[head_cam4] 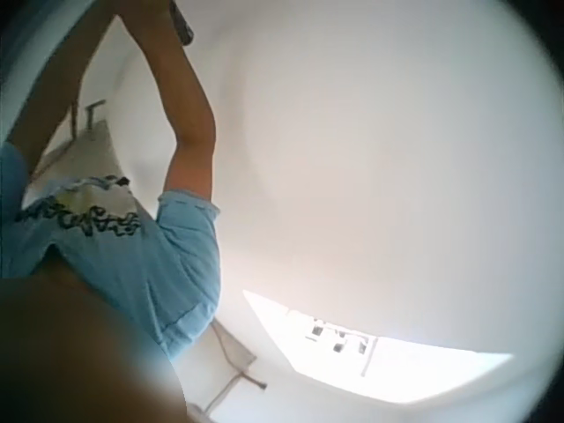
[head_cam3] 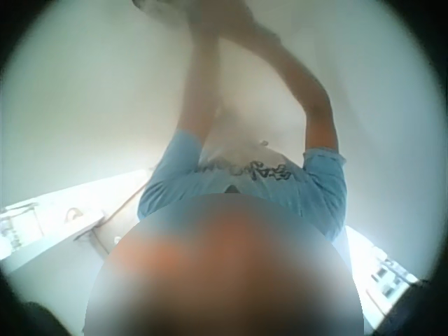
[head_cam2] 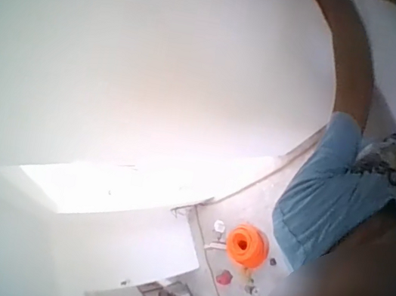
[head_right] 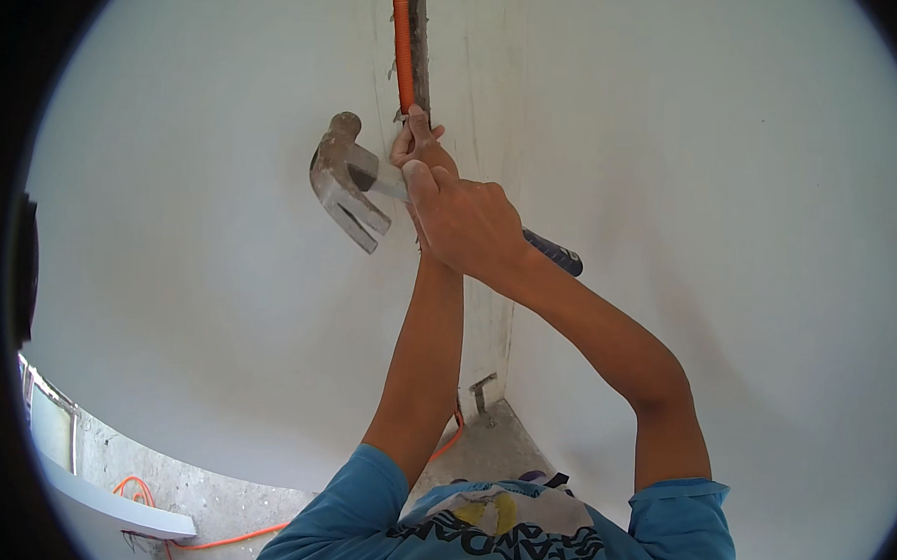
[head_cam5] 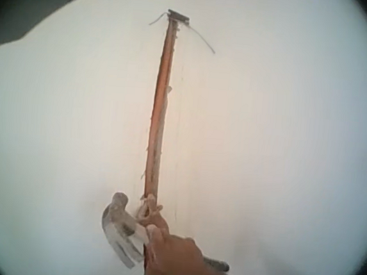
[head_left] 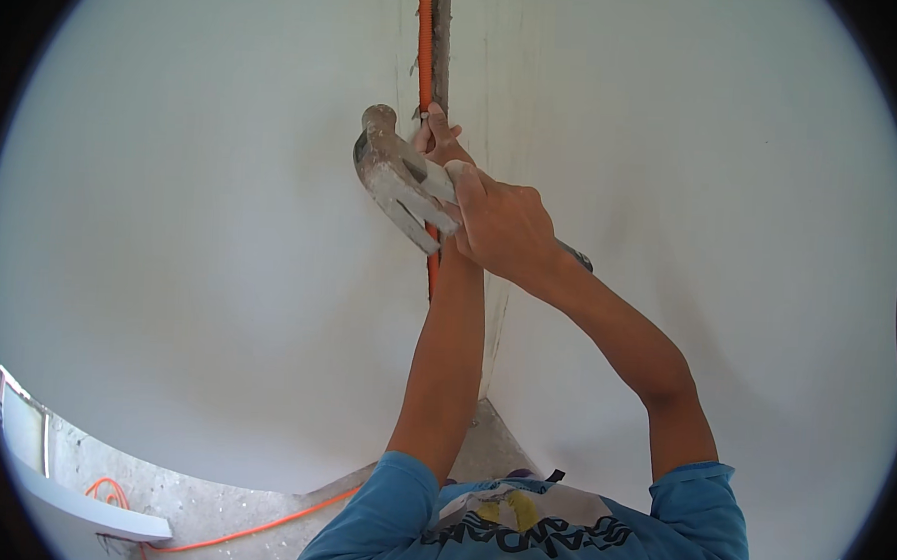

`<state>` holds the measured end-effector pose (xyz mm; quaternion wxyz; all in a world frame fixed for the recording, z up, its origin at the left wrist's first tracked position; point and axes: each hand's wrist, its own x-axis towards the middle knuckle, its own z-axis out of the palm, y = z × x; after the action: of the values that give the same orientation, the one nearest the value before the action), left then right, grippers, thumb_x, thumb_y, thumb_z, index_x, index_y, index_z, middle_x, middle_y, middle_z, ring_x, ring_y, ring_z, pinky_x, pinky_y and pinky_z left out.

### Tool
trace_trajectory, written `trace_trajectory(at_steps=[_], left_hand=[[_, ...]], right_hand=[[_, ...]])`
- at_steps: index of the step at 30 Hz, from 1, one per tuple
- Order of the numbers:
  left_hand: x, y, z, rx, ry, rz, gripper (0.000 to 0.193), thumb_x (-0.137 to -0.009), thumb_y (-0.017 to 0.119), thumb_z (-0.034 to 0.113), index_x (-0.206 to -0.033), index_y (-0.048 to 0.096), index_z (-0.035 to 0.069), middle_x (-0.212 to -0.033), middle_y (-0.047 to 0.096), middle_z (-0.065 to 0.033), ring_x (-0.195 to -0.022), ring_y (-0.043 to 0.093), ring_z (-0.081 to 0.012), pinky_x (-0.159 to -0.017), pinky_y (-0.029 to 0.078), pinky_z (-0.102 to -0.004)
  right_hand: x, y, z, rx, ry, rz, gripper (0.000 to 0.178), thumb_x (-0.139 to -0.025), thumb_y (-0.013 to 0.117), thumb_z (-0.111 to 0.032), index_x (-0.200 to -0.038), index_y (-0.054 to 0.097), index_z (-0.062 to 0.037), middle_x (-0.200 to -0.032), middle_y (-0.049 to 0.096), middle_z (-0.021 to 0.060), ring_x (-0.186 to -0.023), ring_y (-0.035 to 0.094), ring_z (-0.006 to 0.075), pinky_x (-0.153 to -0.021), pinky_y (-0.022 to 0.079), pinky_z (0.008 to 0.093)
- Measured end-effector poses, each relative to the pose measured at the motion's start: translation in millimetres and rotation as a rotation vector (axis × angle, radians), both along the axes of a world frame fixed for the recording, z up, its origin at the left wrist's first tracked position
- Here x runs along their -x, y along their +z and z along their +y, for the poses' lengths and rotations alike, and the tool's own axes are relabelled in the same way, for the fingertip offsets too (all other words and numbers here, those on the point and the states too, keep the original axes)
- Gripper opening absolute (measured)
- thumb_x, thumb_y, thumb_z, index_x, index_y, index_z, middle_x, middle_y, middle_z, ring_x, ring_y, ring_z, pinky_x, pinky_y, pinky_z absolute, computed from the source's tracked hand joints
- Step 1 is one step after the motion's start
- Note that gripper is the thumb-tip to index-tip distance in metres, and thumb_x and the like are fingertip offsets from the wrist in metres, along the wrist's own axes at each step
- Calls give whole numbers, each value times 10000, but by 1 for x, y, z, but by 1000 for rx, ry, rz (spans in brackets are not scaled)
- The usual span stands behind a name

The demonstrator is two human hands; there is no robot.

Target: Installing orange electrical conduit into a wall chase and securing it with nails and a hammer.

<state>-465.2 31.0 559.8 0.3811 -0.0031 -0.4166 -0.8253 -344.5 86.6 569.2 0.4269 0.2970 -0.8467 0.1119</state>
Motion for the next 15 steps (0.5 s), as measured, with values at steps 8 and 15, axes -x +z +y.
trace_trajectory(at_steps=[8,15], left_hand=[[14,-12,3,-21,97,174,457,-922,637,428,-1043,634,-13,-942,638,-71,-778,610,-145,-722,484,-278],[13,-4,8,27,-44,31,436,-915,665,401,-1069,616,-4,-918,614,-41,-830,583,-127,-745,470,-271]], right_hand=[[25,2,6,-41,-160,-160,332,-843,672,-159,-1045,474,16,-744,626,116,-566,621,281,-430,448,373],[33,5,19,4,-226,-281,326,-827,690,-174,-1005,486,8,-738,630,129,-580,636,288,-460,473,370]])
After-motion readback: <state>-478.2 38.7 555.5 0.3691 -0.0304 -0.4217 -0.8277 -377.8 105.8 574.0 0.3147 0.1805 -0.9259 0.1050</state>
